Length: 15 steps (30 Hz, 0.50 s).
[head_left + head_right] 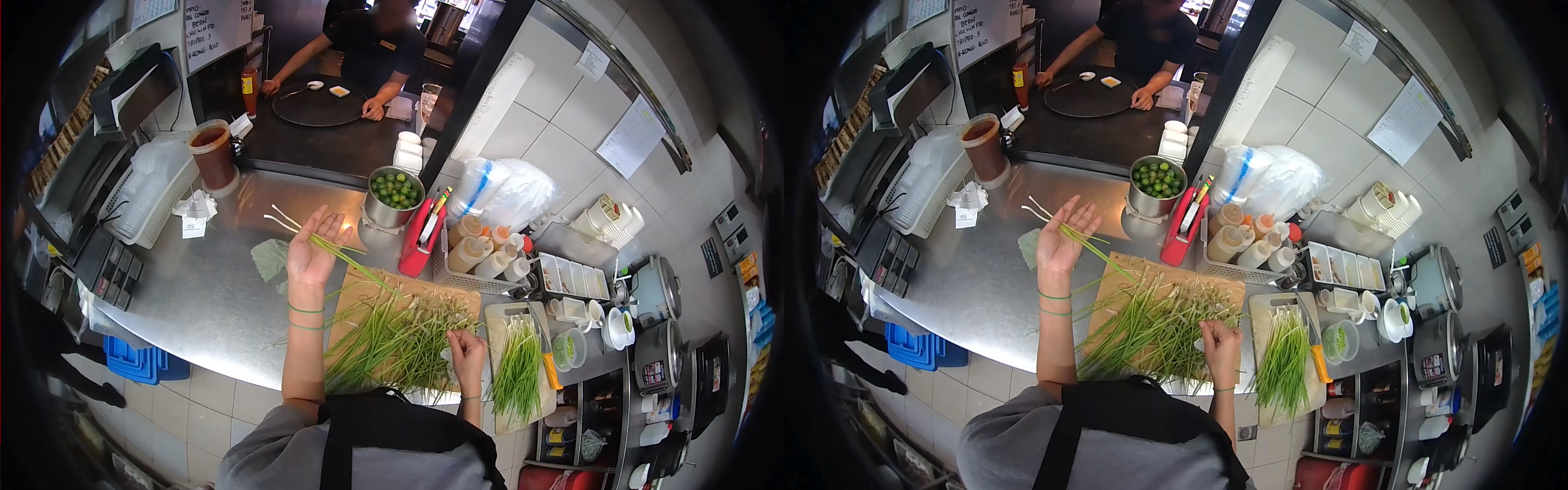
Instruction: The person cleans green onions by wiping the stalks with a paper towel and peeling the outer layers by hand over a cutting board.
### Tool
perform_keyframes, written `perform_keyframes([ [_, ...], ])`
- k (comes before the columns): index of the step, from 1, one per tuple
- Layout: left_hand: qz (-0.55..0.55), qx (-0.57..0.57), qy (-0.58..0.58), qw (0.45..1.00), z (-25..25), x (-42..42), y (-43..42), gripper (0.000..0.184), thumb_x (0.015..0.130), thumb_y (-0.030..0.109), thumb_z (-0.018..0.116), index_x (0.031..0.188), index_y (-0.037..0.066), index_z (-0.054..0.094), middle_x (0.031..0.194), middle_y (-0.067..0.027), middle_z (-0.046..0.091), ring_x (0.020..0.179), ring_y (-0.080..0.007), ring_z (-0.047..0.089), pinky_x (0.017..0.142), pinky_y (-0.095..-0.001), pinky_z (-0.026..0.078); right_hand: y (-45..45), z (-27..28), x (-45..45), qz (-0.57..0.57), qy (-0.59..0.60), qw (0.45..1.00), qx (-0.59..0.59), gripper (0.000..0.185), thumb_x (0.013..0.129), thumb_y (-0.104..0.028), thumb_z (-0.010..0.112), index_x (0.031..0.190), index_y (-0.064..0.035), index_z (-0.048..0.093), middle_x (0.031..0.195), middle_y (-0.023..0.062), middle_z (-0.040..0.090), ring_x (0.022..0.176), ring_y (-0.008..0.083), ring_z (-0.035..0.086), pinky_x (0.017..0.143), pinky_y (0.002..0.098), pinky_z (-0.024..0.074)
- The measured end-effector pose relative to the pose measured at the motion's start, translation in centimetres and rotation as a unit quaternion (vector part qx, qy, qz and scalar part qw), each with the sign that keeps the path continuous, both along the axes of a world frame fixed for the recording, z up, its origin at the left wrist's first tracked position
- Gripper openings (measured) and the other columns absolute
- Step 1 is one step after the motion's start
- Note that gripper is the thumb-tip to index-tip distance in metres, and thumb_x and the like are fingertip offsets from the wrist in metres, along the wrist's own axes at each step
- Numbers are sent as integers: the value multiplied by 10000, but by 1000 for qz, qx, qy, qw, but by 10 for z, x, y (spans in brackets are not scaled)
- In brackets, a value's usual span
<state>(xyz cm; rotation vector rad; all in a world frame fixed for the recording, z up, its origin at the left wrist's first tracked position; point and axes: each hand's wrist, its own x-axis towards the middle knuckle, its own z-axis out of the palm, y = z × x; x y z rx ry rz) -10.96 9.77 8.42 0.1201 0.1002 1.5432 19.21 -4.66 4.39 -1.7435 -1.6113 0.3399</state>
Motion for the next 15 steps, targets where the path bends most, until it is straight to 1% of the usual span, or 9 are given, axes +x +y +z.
perform_keyframes([
  [3,-2,-15,-10,1000,9,6,-4,431,944,180,312,1333,4,253,1419,-226,104,1333,-312,122,1066,-493,181,-1,-3,2,0,5,1000,-3,168,793,-199,634,710,-54,617,464,53,422,442,207,381,640,314,352],
  [6,7,-20,-9,1000,1,7,0,431,942,172,318,1340,24,244,1430,-179,99,1328,-288,159,1048,-507,231,-2,-3,3,8,-17,1000,17,171,798,-203,629,706,-60,614,469,46,424,443,203,388,656,313,350],
  [9,-10,-13,-65,998,11,5,-4,430,940,154,324,1342,31,236,1431,-169,88,1323,-293,173,1044,-521,243,-2,3,1,3,1,1000,-3,179,804,-207,623,703,-60,609,476,40,431,446,198,396,670,312,349],
  [10,-18,-4,-100,995,17,5,-7,429,940,146,321,1343,33,227,1428,-173,130,1319,-303,189,1053,-501,250,-1,2,1,2,0,1000,-3,179,803,-206,625,701,-61,606,474,40,430,447,196,400,671,311,349],
  [13,-64,69,-217,972,34,2,-14,451,945,148,308,1364,41,180,1413,-168,222,1302,-296,251,1059,-468,261,0,-2,0,3,20,1000,21,175,803,-204,628,700,-65,604,467,27,419,441,180,378,681,310,333],
  [14,-49,114,-223,967,39,2,-16,457,948,156,298,1372,50,162,1406,-164,245,1288,-289,282,1047,-452,287,1,0,-2,2,40,999,15,168,798,-200,636,695,-71,604,459,9,397,441,161,343,696,308,312],
  [15,-35,158,-230,960,44,3,-18,463,951,163,287,1380,60,145,1399,-160,267,1274,-282,312,1036,-437,312,2,-1,-2,2,44,999,18,166,796,-199,638,696,-72,604,458,5,390,443,157,335,698,308,307],
])
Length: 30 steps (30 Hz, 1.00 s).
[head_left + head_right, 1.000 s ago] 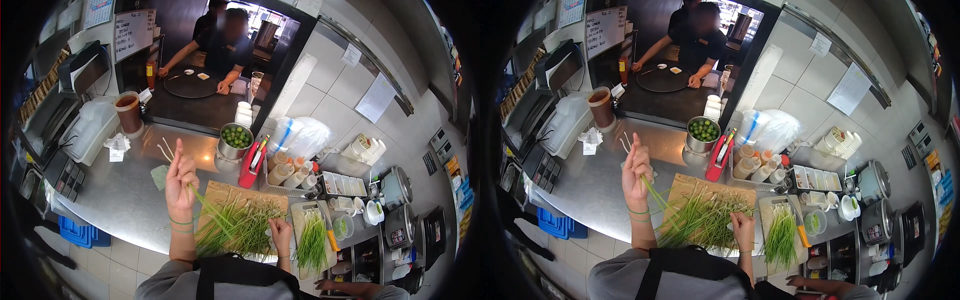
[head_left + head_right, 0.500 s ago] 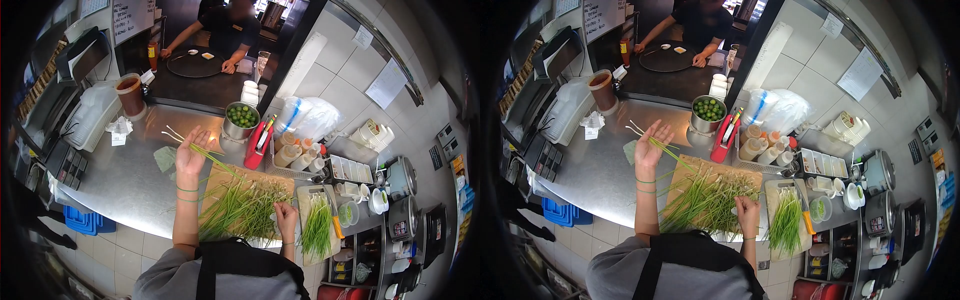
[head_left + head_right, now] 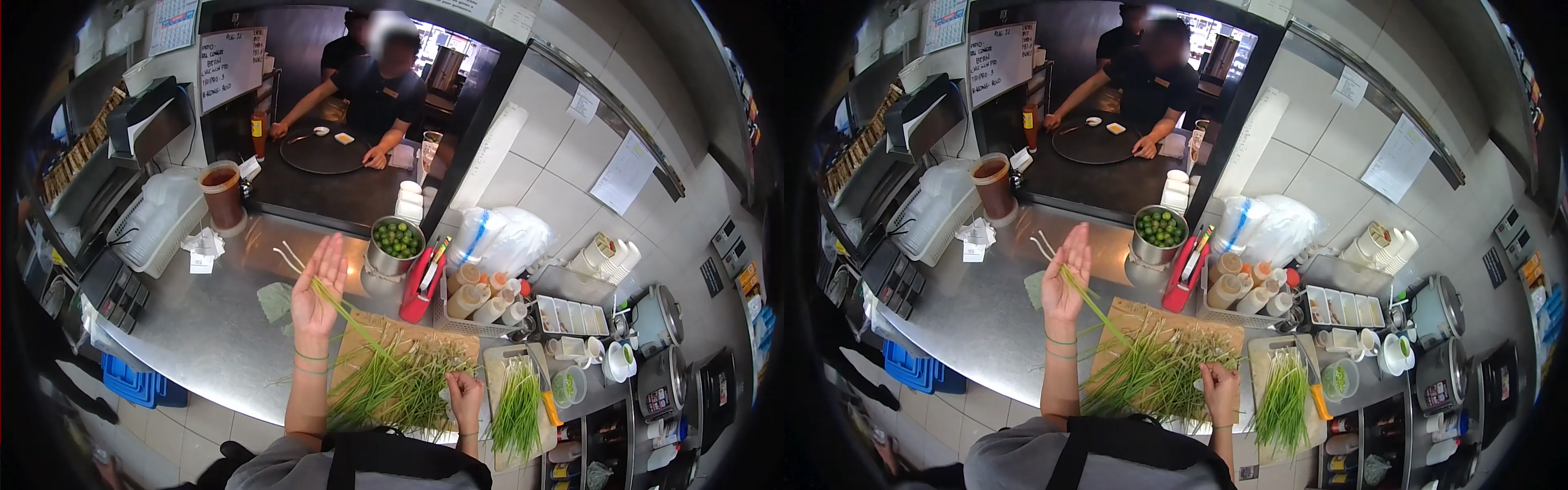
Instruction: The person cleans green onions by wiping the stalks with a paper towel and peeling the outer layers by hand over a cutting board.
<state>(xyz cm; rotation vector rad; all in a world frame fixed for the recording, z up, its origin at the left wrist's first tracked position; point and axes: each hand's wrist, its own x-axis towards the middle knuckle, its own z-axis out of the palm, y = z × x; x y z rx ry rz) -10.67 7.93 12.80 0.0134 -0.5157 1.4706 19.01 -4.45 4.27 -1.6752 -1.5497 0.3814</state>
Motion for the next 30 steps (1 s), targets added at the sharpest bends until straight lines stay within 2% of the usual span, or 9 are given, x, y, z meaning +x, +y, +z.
perform_keyframes([
  [1,23,38,-12,999,3,1,-1,469,954,170,277,1388,70,127,1393,-156,289,1259,-276,343,1024,-422,338,1,-2,0,0,3,1000,2,164,794,-198,641,696,-73,605,457,1,384,445,152,326,701,307,302],
  [5,-56,250,-155,954,-3,-9,0,449,958,198,267,1396,166,176,1387,-137,311,1263,-230,345,958,-404,415,2,-2,1,-5,5,1000,-5,151,788,-199,649,707,-76,611,462,-5,380,453,151,328,709,304,307],
  [8,43,136,-114,983,2,-10,-3,462,963,222,228,1393,87,124,1383,-165,304,1212,-281,410,948,-421,425,0,-4,3,-10,-15,1000,-13,149,788,-199,648,715,-73,616,470,2,404,460,161,358,710,309,324],
  [11,45,-146,-9,988,-41,-16,18,464,961,234,243,1368,28,161,1416,-182,216,1265,-306,325,1008,-463,343,1,-2,2,-9,-31,999,-11,150,789,-197,646,721,-66,619,480,14,432,473,175,387,709,319,339],
  [14,32,-240,103,965,-51,-4,25,466,960,249,248,1340,-14,191,1432,-199,128,1312,-319,214,1045,-504,257,1,1,1,-11,-25,1000,-12,150,791,-194,644,722,-62,620,485,22,441,480,185,394,708,323,343],
  [15,12,-225,88,970,-50,-3,24,470,959,256,246,1341,-12,187,1430,-209,106,1328,-317,161,1045,-526,233,0,0,1,-12,-21,1000,-17,151,791,-192,643,721,-61,620,486,24,441,481,187,392,708,324,342],
  [26,-10,-172,91,981,-41,3,19,466,958,262,237,1337,-6,197,1418,-214,144,1319,-337,173,1051,-537,200,-1,-4,0,-15,-15,1000,4,152,786,-181,649,701,-61,614,470,16,405,464,172,375,691,306,334],
  [29,-8,-169,91,981,-38,2,17,462,957,258,237,1334,-8,204,1420,-212,142,1321,-336,169,1052,-539,195,2,-5,-5,4,-28,996,82,161,759,-118,667,653,-21,594,440,28,336,402,132,320,498,277,297],
  [30,-8,-170,91,981,-38,1,16,460,957,256,238,1332,-8,206,1420,-211,141,1321,-335,168,1053,-539,194,3,-6,-5,4,-31,996,83,160,759,-117,667,654,-21,595,440,27,336,404,130,318,500,277,297],
])
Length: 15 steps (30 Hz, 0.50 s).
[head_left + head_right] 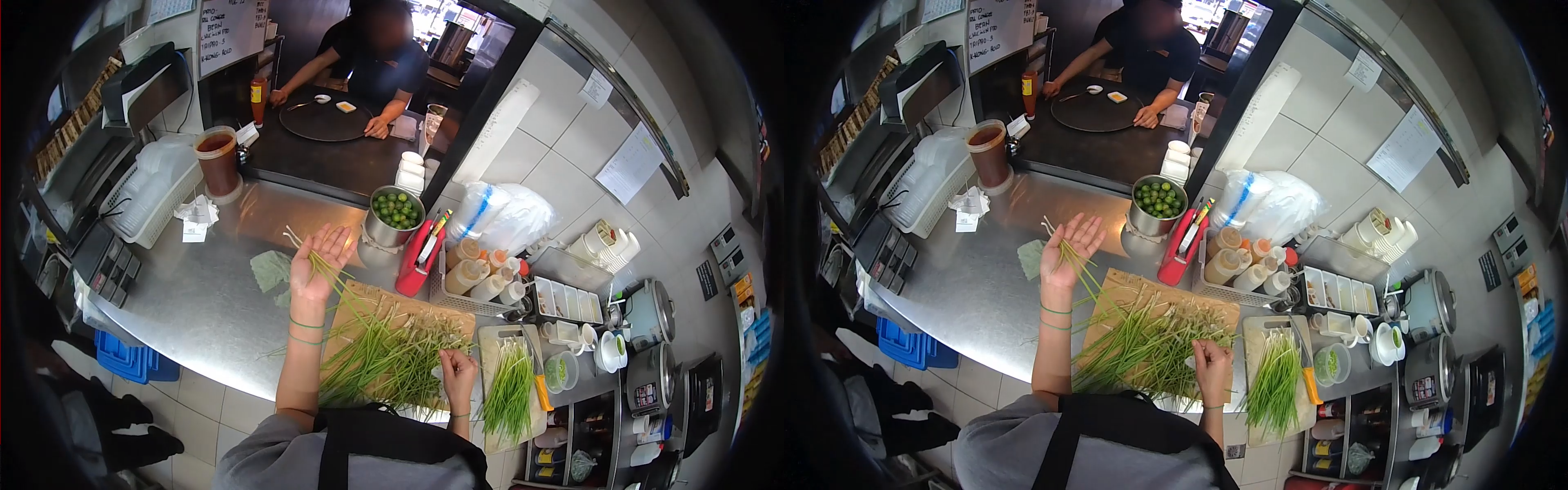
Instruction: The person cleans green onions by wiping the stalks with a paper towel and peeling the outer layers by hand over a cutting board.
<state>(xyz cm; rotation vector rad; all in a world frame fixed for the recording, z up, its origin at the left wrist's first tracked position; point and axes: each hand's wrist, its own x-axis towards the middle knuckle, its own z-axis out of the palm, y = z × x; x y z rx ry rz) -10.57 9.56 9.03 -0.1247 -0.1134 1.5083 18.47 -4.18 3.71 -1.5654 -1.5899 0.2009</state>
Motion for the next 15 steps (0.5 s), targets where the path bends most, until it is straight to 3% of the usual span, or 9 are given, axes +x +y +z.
perform_keyframes([
  [11,-14,43,-29,999,7,-1,-7,463,955,246,260,1342,2,188,1421,-212,156,1319,-338,181,1047,-548,204,1,1,-5,19,-6,1000,6,148,752,-112,671,658,-19,605,436,30,333,396,131,313,487,267,286],
  [15,-64,256,-18,965,62,-4,-34,499,961,288,244,1400,103,95,1428,-193,173,1297,-340,245,1023,-553,245,0,7,-8,13,-6,1000,9,137,743,-107,677,655,-23,615,434,32,333,397,133,313,488,266,285],
])
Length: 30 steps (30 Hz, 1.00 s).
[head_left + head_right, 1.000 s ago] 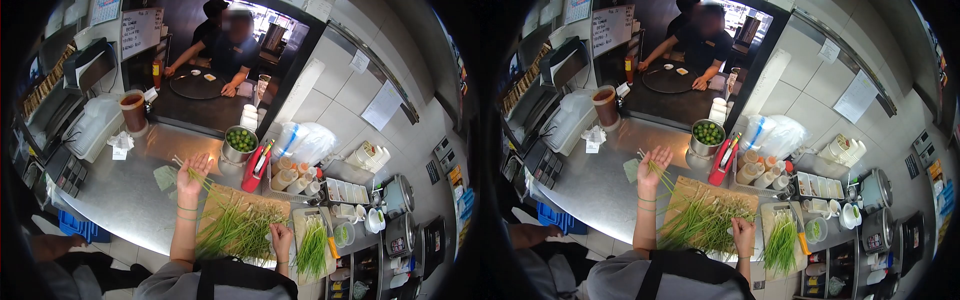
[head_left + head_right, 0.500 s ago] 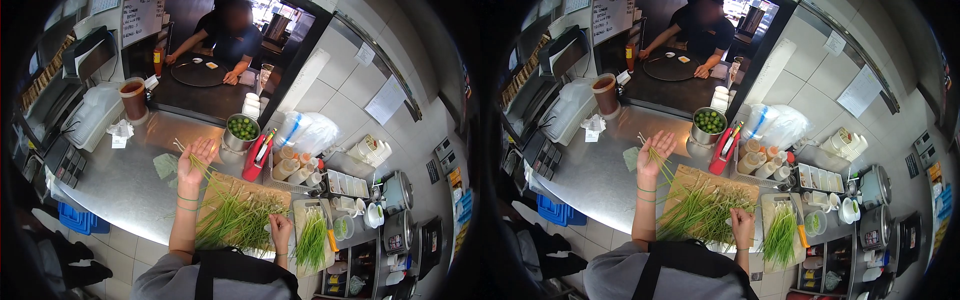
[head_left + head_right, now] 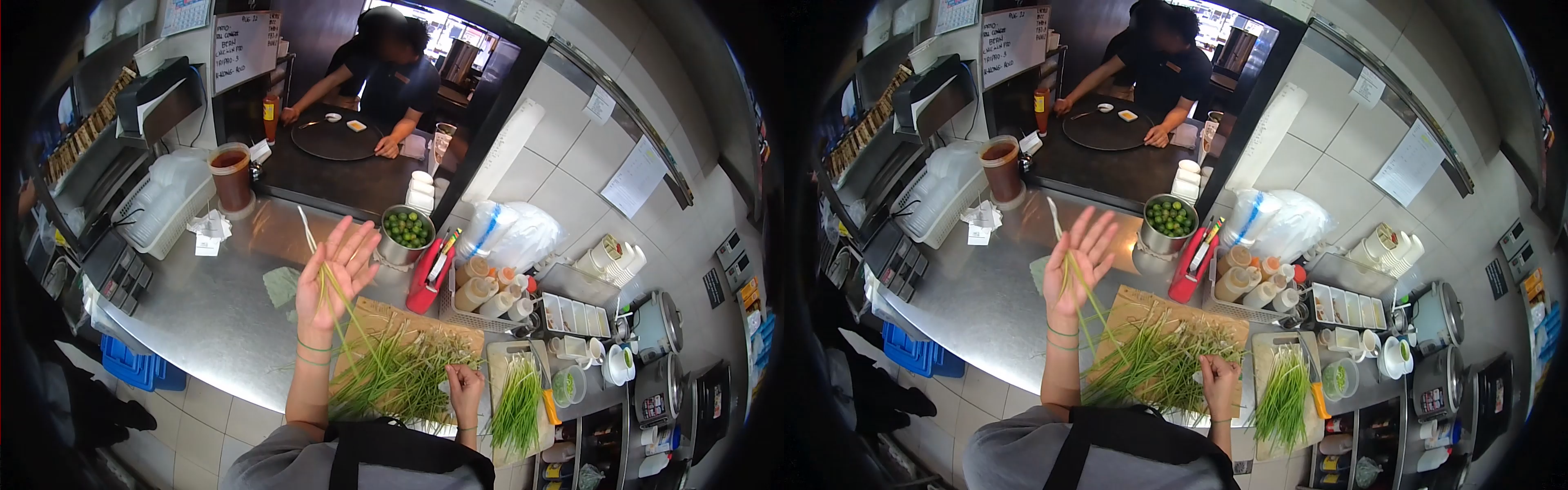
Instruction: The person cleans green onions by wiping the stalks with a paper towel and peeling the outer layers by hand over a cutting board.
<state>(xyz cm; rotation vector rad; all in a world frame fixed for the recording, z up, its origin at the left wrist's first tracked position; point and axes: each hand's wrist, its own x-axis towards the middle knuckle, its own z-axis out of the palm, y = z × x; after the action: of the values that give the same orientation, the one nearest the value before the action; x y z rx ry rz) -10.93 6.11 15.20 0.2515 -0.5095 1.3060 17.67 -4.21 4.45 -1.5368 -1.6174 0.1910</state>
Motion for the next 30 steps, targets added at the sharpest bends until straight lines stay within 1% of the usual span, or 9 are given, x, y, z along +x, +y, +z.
perform_keyframes([
  [3,-41,251,-131,958,-10,-1,-5,497,964,337,207,1414,202,45,1400,-171,270,1227,-326,379,1003,-540,285,1,-4,4,-7,3,1000,7,145,749,-118,673,654,-25,614,431,32,346,399,140,319,496,275,292],
  [4,-16,288,-99,952,-18,-5,-2,472,961,381,180,1411,275,85,1303,-117,441,1123,-267,503,916,-459,394,1,-4,6,-12,-3,1000,4,146,752,-121,671,655,-27,614,431,30,347,400,140,319,499,278,294],
  [5,-26,280,-109,954,-22,-4,2,473,962,377,192,1411,277,85,1302,-113,442,1114,-257,508,898,-433,407,1,-3,7,-16,-7,1000,0,148,755,-125,669,657,-29,613,431,28,347,401,140,320,503,280,295],
  [7,-44,258,-126,957,-28,-7,10,476,964,370,217,1412,280,85,1301,-104,446,1098,-236,517,863,-380,432,-1,-3,7,-18,-10,1000,-4,151,760,-132,666,660,-33,612,433,24,346,404,137,319,507,281,296],
  [9,-17,11,-135,991,-40,-10,22,441,961,254,242,1389,197,149,1298,-147,430,1144,-263,475,894,-383,442,0,-1,6,-15,-11,1000,0,155,763,-138,665,661,-37,610,436,20,343,407,134,316,510,279,295],
  [12,53,-289,-113,949,-66,-4,37,389,936,39,283,1322,50,234,1326,-231,335,1228,-333,371,938,-382,452,-6,0,4,-28,4,998,-58,138,774,-161,658,700,-53,615,468,19,393,472,160,354,644,294,324],
  [13,51,-299,-95,948,-71,-3,41,400,931,30,292,1324,52,220,1334,-238,310,1233,-343,360,933,-372,456,-5,2,4,-33,14,996,-85,129,780,-169,654,721,-60,619,483,19,416,501,174,373,700,301,337],
  [27,20,-228,-87,970,-79,7,45,520,900,-32,319,1364,96,122,1351,-274,227,1269,-373,286,841,-304,517,-1,-6,6,-16,-3,1000,-8,152,761,-110,664,656,-23,597,448,37,382,418,146,343,531,284,301],
  [30,18,-261,-44,964,-66,7,40,502,898,-26,338,1359,83,170,1378,-242,222,1190,-286,427,741,-235,538,1,-1,4,-13,-8,1000,-12,148,762,-117,662,663,-24,602,451,40,393,422,155,357,543,288,307],
])
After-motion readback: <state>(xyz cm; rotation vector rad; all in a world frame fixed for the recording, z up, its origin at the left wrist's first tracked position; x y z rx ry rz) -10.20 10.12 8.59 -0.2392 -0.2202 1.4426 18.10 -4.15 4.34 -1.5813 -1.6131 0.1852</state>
